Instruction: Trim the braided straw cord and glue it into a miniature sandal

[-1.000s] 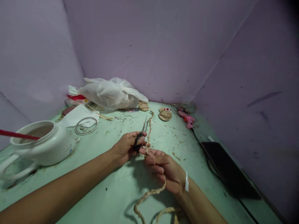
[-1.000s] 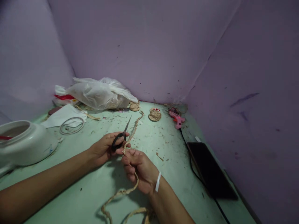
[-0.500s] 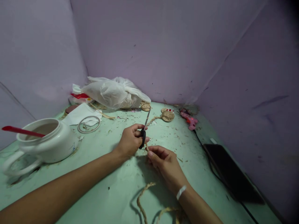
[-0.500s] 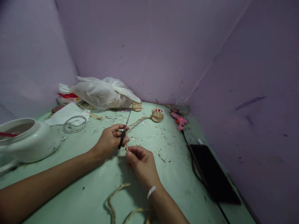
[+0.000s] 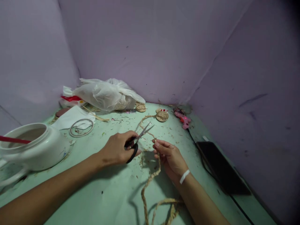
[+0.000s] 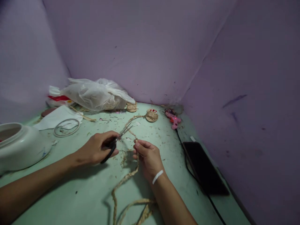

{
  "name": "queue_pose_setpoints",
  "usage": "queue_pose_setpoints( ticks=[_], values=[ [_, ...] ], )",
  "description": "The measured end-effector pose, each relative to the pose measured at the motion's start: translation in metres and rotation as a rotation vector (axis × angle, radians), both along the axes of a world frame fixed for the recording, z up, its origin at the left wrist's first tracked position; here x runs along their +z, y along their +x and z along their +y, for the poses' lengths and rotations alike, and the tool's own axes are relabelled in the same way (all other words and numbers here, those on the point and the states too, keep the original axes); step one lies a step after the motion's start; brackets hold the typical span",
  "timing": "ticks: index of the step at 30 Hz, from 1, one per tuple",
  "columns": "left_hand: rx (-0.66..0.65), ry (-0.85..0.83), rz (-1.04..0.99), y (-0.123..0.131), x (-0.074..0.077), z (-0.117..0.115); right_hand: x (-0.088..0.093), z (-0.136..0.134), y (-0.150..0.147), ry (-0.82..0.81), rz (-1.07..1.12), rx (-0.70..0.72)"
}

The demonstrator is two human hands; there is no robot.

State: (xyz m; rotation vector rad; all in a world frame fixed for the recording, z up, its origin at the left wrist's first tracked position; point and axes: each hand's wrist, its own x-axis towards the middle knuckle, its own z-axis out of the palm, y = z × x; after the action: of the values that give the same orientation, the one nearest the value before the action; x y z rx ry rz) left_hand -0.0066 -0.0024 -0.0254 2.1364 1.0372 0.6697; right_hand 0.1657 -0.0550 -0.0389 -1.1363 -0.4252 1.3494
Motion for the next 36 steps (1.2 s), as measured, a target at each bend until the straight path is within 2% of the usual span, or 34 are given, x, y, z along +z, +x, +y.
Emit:
queue_pose_setpoints(
  ticks=[2,4,9,21,29,36],
  values=[
    [-0.036,0.245,0.183,-0.0062,-0.0003,-0.0025,-0.0001,0.0007,0.0033,0.007,-0.004,0.0],
    [-0.086,0.406,0.306,-0.0086,-0.0024,-0.0038,-0.0002,0.0001,0.0038,0.012,-0.009,0.005],
    [-0.114,0.54,0.45,-0.0077,-0.0077,-0.0031,0.0022,-0.0021,-0.0007,0.024,-0.066,0.028],
    [-0.18,0.594,0.474,-0.0073,-0.0076,-0.0014,0.0021,-0.0059,-0.0048,0.057,-0.316,0.123],
    [-0.231,0.51,0.488,-0.0096,-0.0064,0.0016,0.0017,-0.0066,-0.0049,0.065,-0.318,0.143],
    [-0.253,0.38,0.359,-0.0097,-0.0043,0.0012,0.0023,-0.0054,-0.0023,0.064,-0.288,0.103]
  ],
)
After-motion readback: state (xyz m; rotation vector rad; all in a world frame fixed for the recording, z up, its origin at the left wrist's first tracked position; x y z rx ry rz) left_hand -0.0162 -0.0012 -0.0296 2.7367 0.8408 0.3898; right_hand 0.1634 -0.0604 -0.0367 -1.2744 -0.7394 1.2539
